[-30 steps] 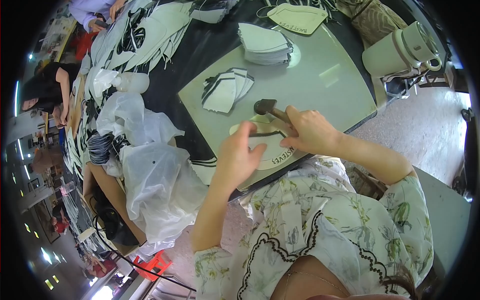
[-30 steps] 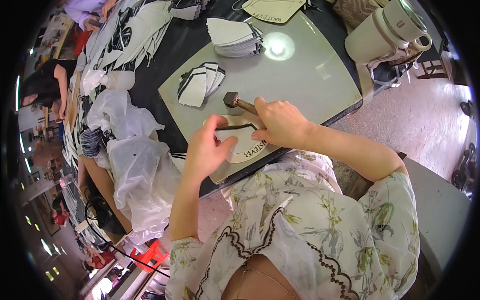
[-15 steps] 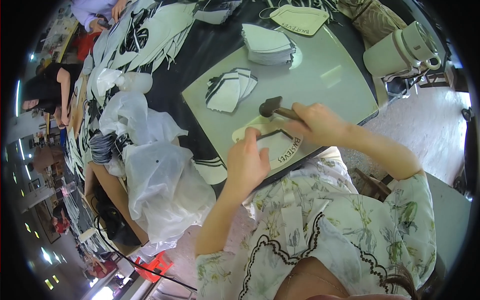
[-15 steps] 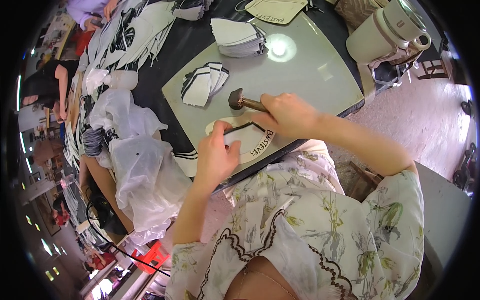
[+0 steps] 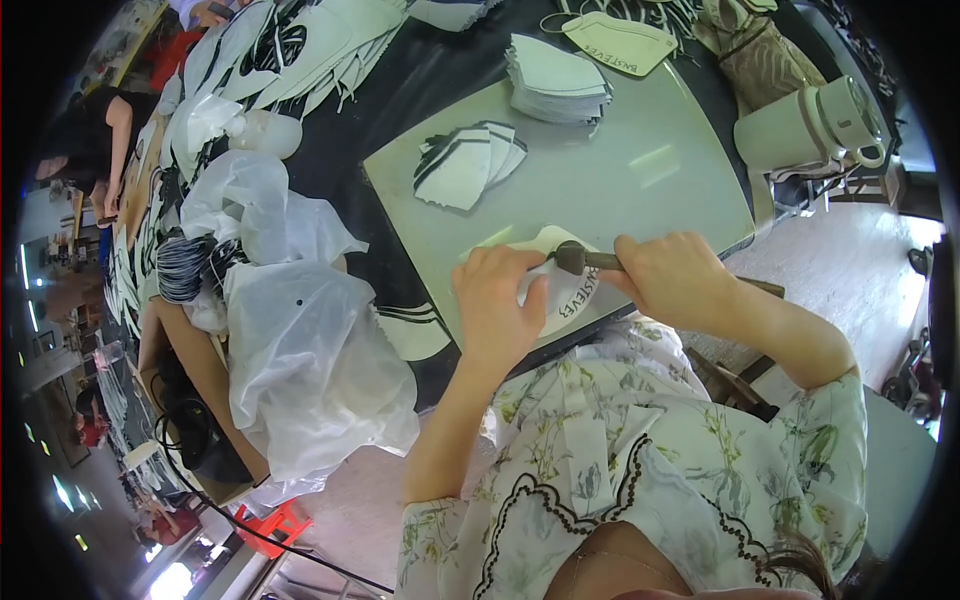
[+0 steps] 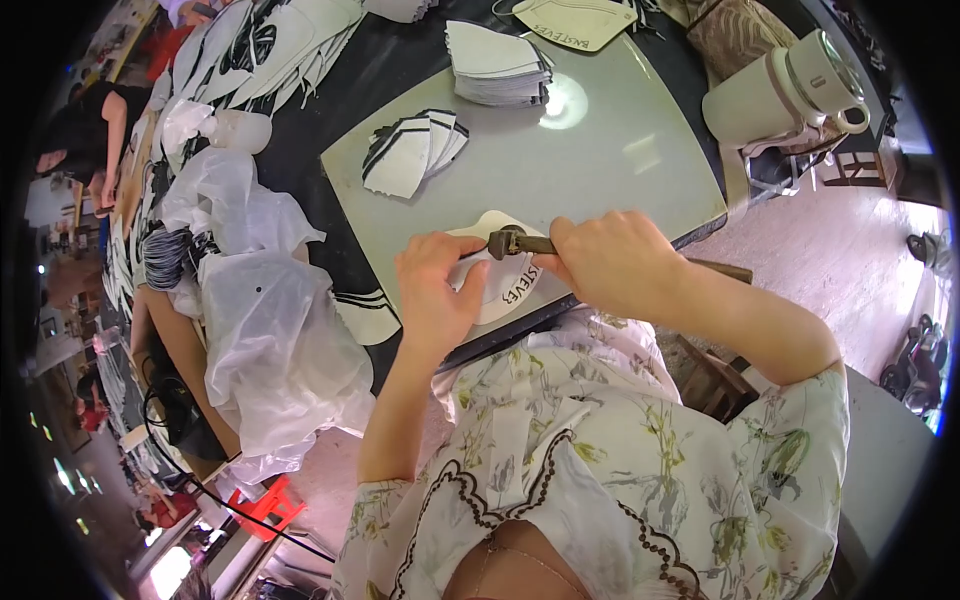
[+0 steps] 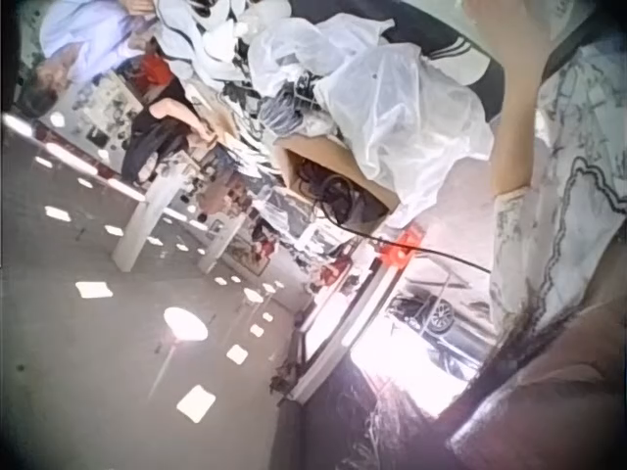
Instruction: Flattening and assembling shoe upper components on a template using a hammer.
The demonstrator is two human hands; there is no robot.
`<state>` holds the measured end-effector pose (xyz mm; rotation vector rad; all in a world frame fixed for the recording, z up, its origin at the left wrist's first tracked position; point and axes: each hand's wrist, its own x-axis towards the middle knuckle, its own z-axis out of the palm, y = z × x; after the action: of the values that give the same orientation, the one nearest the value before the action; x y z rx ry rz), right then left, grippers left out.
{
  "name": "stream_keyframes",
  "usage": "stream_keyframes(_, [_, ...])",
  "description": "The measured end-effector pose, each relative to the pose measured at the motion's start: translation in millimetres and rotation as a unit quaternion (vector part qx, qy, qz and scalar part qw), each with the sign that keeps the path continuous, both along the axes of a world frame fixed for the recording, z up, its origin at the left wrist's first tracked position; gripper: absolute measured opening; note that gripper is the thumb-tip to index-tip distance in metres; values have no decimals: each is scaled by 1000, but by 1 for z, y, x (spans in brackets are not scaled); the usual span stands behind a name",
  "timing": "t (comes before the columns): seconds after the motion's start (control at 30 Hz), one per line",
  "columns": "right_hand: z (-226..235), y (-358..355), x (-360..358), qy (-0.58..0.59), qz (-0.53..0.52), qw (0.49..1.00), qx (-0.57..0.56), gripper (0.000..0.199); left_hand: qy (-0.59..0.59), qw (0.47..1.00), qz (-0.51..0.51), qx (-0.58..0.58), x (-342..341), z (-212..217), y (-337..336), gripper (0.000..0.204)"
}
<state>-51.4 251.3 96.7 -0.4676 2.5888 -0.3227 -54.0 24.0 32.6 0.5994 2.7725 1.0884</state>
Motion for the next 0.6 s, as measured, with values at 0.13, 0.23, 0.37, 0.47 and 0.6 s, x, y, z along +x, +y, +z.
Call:
stream_keyframes(0.13, [-2,1,2,-13,3,1000,3,44,170,985,-22,17,11,-22,1,25])
stream_keyframes(0.23, [-2,2,2,-6,-12,1000,8,43,277,955,-79,-65,12,-25,1,31])
stream_keyframes(0.37, [3,1,-3,34,-13,999,2,43,286,949,-98,-86,10,-26,-1,36])
stream_keyframes(0.47, [0,1,0,44,-1,999,-4,43,276,952,-109,-79,12,-24,-2,37])
stream_keyframes(0.6, [3,1,-2,70,16,997,-26,42,276,953,-105,-71,11,-25,-1,36])
